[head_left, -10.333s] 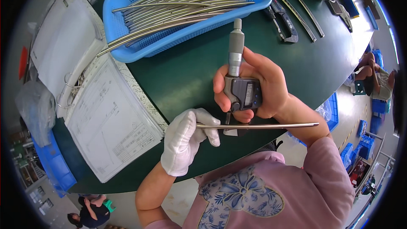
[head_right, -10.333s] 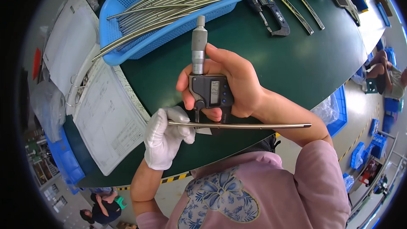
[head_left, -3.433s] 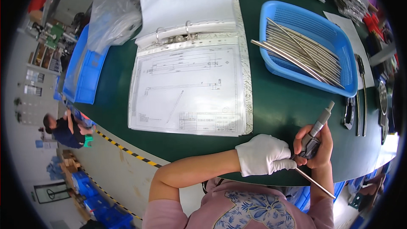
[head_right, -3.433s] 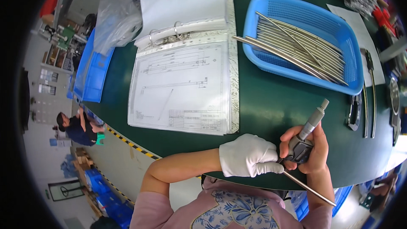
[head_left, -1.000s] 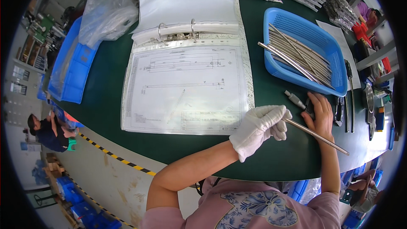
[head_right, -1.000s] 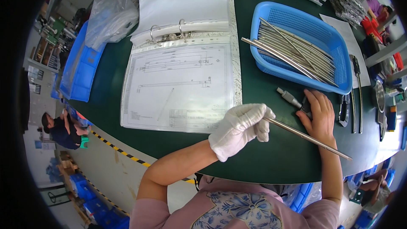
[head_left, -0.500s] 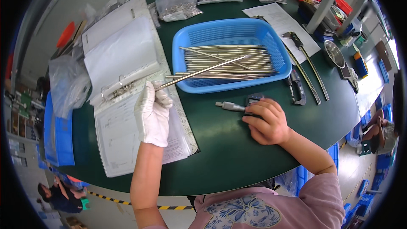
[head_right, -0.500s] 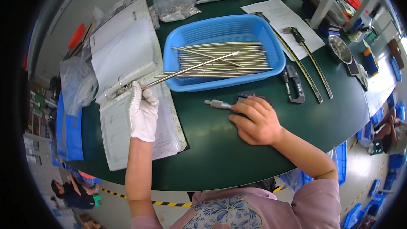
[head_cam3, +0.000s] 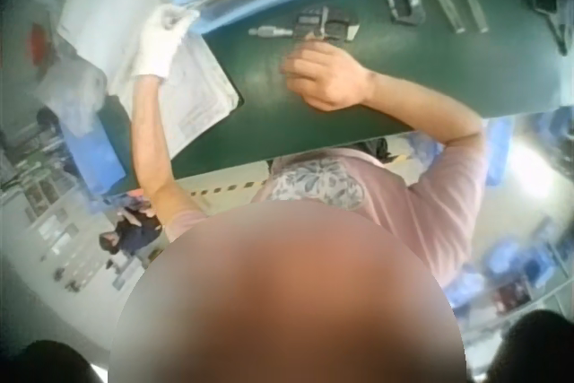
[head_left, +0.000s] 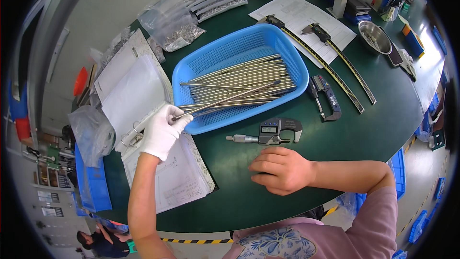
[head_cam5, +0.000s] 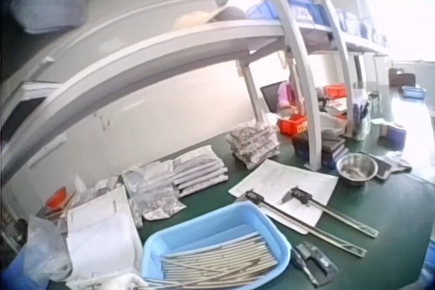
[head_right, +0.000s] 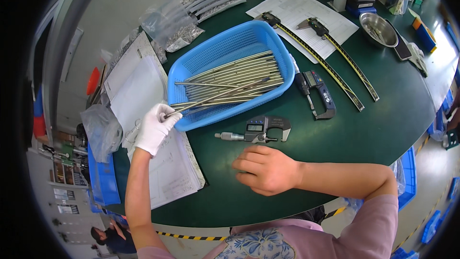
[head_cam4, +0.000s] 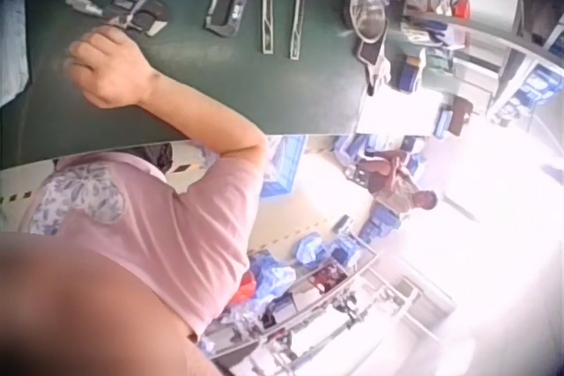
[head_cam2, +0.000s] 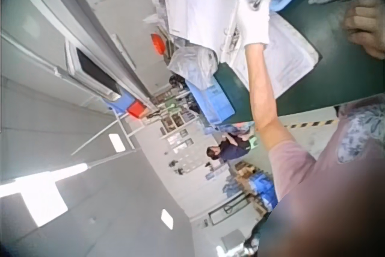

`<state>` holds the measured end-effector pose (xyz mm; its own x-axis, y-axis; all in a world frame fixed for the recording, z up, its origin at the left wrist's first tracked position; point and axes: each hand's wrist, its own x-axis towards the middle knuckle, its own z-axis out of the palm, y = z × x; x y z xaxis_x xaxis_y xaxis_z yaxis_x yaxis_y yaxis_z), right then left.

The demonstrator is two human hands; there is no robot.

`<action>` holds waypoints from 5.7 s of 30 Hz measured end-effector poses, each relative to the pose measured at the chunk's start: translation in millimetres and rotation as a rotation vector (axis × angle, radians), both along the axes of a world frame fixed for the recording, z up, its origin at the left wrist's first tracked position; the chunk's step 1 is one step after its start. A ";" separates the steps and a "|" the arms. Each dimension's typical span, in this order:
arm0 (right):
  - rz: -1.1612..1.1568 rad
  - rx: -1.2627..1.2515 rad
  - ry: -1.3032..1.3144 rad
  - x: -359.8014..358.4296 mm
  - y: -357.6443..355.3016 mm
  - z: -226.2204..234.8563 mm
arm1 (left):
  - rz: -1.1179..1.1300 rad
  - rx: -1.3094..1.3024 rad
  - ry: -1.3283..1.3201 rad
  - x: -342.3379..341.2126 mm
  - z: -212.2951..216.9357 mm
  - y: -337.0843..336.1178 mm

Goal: Measuring the diameter and specifications of metal rods using a digital micrometer and comparing with technical drawings.

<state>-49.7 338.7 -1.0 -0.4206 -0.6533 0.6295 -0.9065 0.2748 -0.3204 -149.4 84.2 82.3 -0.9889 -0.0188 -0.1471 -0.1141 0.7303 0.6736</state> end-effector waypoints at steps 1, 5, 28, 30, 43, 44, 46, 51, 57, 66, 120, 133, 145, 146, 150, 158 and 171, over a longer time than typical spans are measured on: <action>0.015 -0.016 0.000 1.0 -1.8 -1.0 | -0.107 -0.246 0.038 -1.3 2.5 -2.0; 0.025 -0.023 -0.006 0.2 -1.6 -6.9 | -0.314 -0.900 0.181 -18.3 32.4 35.4; 0.091 0.029 -0.130 3.8 0.8 -15.2 | -0.753 -0.801 0.000 -58.1 1.2 97.0; 0.079 0.030 -0.137 4.2 4.2 -16.1 | -0.799 -0.822 0.054 -51.6 2.2 102.2; 0.064 0.060 -0.118 -6.3 -15.1 6.6 | -0.477 -0.406 0.757 24.9 -9.6 4.3; 0.059 0.080 -0.103 -3.7 -18.0 10.6 | -0.448 -0.368 0.826 41.8 -15.3 -5.6; 0.045 0.096 -0.078 -0.7 -21.7 11.2 | -0.493 -0.265 0.774 69.5 -20.9 -19.2; -0.020 0.243 0.135 10.6 -24.0 11.5 | -0.413 -0.363 0.590 130.0 -51.2 -59.3; -0.021 0.427 -0.043 20.7 -43.0 8.7 | 0.285 -0.608 0.185 152.0 -50.8 -155.9; -0.049 0.491 -0.099 17.4 -38.7 0.6 | 0.129 -0.691 -0.315 129.9 -34.3 -168.6; 0.026 0.622 -0.102 19.3 -18.8 -2.3 | -0.260 -0.509 0.173 121.2 -73.0 -156.0; 0.027 0.618 -0.090 20.3 -17.7 -3.1 | -0.278 -0.496 0.147 121.3 -71.4 -156.7; 0.019 0.634 -0.128 22.1 -12.8 -4.7 | -0.228 -0.358 0.115 120.9 -70.2 -159.3; 0.019 0.635 -0.128 22.0 -13.4 -4.9 | -0.220 -0.350 0.114 120.4 -69.9 -159.5; 0.018 0.626 -0.135 22.1 -12.6 -4.7 | -0.182 -0.331 0.139 121.9 -71.5 -161.8; 0.027 0.597 -0.113 19.7 -17.8 -4.0 | -0.098 -0.503 -0.006 115.2 -57.9 -162.2; 0.033 0.609 -0.104 18.6 -18.9 -4.2 | -0.125 -0.620 0.160 117.0 -68.1 -168.2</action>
<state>-31.0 319.8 -5.2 -0.4331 -0.8962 0.0957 -0.8901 0.4086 -0.2021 -32.4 -84.0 14.2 -0.9980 0.0635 0.0035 0.0634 0.9901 0.1251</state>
